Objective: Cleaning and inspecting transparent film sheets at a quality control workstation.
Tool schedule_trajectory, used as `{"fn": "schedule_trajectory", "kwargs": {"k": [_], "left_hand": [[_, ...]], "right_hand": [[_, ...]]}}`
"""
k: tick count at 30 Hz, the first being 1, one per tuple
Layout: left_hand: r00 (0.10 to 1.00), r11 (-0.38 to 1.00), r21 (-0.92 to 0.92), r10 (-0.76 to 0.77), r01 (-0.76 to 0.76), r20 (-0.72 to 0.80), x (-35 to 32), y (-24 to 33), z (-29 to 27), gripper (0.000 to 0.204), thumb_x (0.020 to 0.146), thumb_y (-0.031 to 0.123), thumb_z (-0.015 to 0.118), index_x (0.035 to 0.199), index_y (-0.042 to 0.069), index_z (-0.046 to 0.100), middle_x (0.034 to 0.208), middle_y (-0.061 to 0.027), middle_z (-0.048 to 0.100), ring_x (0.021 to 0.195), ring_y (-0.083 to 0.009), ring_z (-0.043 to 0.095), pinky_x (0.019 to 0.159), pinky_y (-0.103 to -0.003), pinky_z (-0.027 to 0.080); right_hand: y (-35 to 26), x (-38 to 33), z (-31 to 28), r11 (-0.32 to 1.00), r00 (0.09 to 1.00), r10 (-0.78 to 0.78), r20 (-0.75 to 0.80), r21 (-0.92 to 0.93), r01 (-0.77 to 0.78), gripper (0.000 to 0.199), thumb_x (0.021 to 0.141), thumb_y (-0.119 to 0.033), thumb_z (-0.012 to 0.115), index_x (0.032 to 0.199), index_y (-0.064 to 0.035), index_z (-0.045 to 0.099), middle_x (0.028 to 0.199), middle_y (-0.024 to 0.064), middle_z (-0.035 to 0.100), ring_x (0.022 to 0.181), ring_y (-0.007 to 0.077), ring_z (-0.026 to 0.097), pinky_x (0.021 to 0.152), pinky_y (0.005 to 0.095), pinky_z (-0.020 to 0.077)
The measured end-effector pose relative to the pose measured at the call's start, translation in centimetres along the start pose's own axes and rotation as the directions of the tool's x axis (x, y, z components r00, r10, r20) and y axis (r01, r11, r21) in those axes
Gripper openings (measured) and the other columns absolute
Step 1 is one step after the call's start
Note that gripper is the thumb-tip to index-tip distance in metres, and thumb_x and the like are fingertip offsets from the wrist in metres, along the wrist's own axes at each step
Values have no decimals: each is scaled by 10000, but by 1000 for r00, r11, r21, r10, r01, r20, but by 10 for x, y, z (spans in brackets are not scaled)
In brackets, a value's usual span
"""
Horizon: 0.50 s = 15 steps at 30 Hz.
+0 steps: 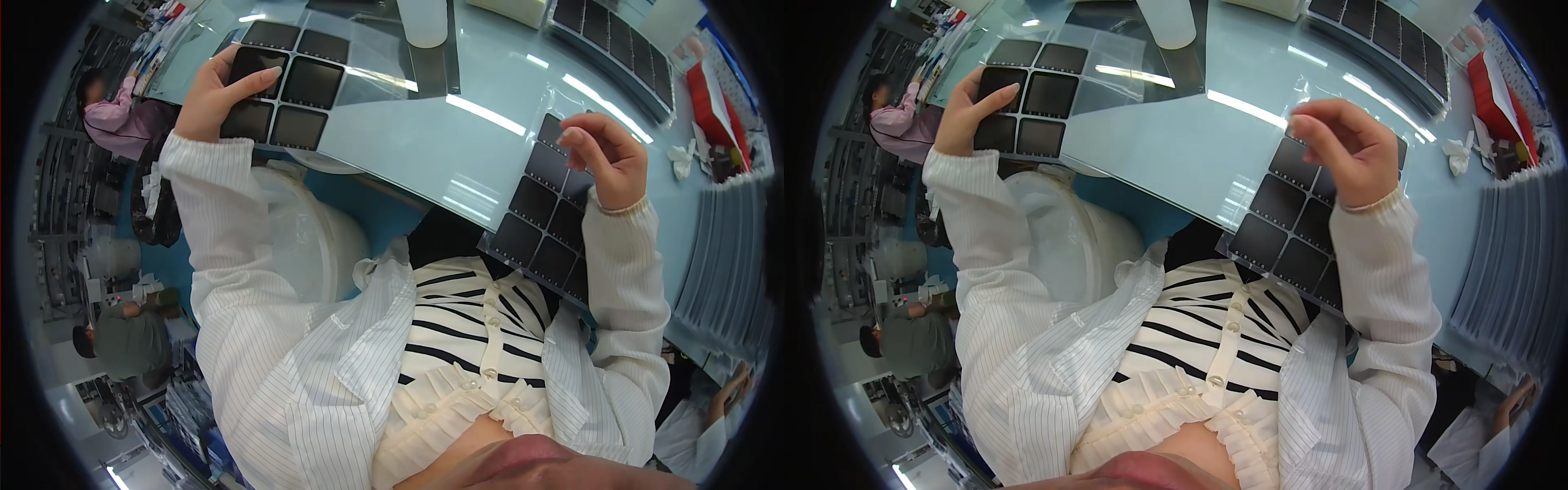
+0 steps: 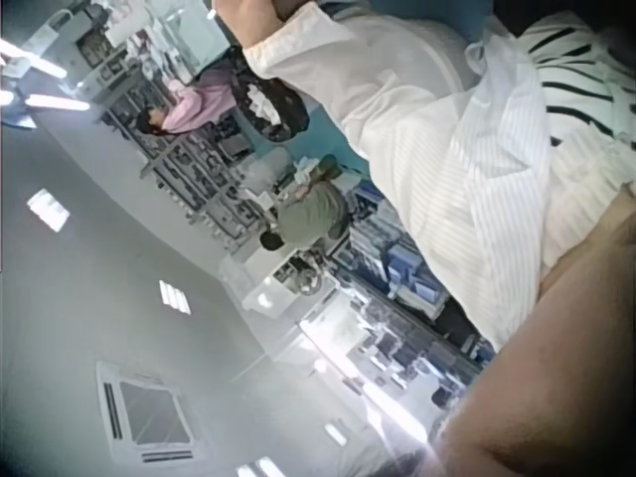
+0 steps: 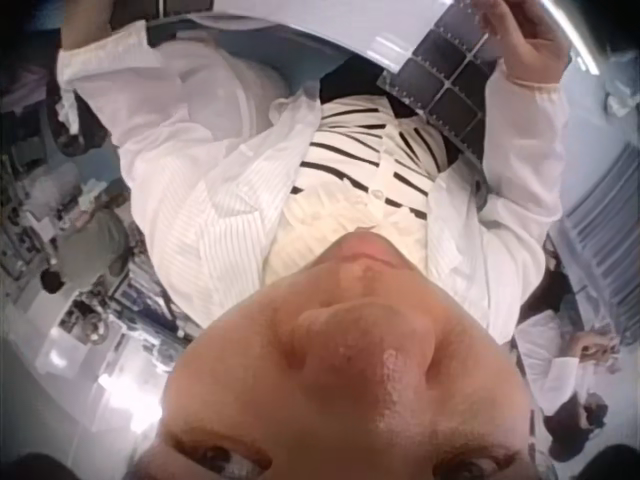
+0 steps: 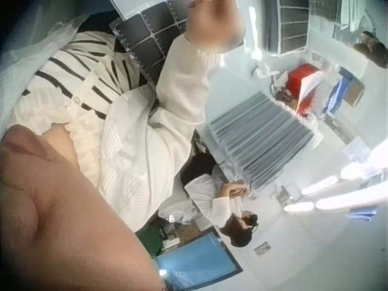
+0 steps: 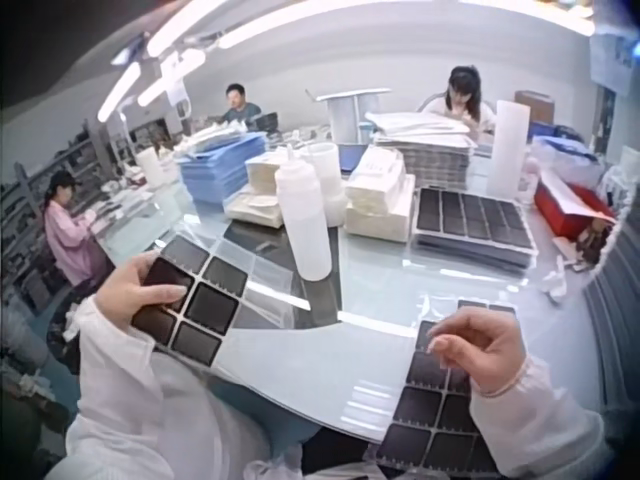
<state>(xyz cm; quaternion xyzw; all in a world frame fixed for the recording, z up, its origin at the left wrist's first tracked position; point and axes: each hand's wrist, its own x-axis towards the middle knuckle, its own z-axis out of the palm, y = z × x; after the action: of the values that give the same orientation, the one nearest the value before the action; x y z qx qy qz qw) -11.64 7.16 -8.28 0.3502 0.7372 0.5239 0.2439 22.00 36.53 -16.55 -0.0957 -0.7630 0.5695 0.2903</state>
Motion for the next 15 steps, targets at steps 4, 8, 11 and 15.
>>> {"fn": "schedule_trajectory", "kwargs": {"k": [4,8,11,15], "left_hand": [[961,961,133,217,-241,172,-28,43,47,363,822,62,734,1151,-20,604,1000,-51,680,893,-105,632,823,-233,502],[846,916,53,344,-398,407,-33,59,96,401,828,-8,699,1206,-39,566,1025,-60,673,931,-110,627,835,-238,495],[783,835,170,391,-522,483,-38,77,118,319,793,18,722,1084,-28,599,895,-82,673,778,-145,647,706,-243,495],[661,595,370,396,-713,638,-36,95,123,394,713,-50,727,1085,-63,601,865,-94,669,740,-153,645,694,-253,496]], "right_hand": [[-45,12,30,869,908,-398,132,-262,419,361,818,-148,757,1132,-11,644,1065,102,645,830,133,628,645,211,509],[-64,30,62,835,868,-492,63,-247,491,517,739,-160,819,1191,-2,626,1134,127,622,909,180,629,790,271,526],[-77,37,80,788,822,-569,9,-281,548,489,764,-206,801,1147,34,614,1028,130,629,871,209,629,783,296,512],[-60,50,65,247,408,-892,195,-546,801,580,754,-250,802,1176,72,566,996,191,608,928,313,624,803,348,505]]}}
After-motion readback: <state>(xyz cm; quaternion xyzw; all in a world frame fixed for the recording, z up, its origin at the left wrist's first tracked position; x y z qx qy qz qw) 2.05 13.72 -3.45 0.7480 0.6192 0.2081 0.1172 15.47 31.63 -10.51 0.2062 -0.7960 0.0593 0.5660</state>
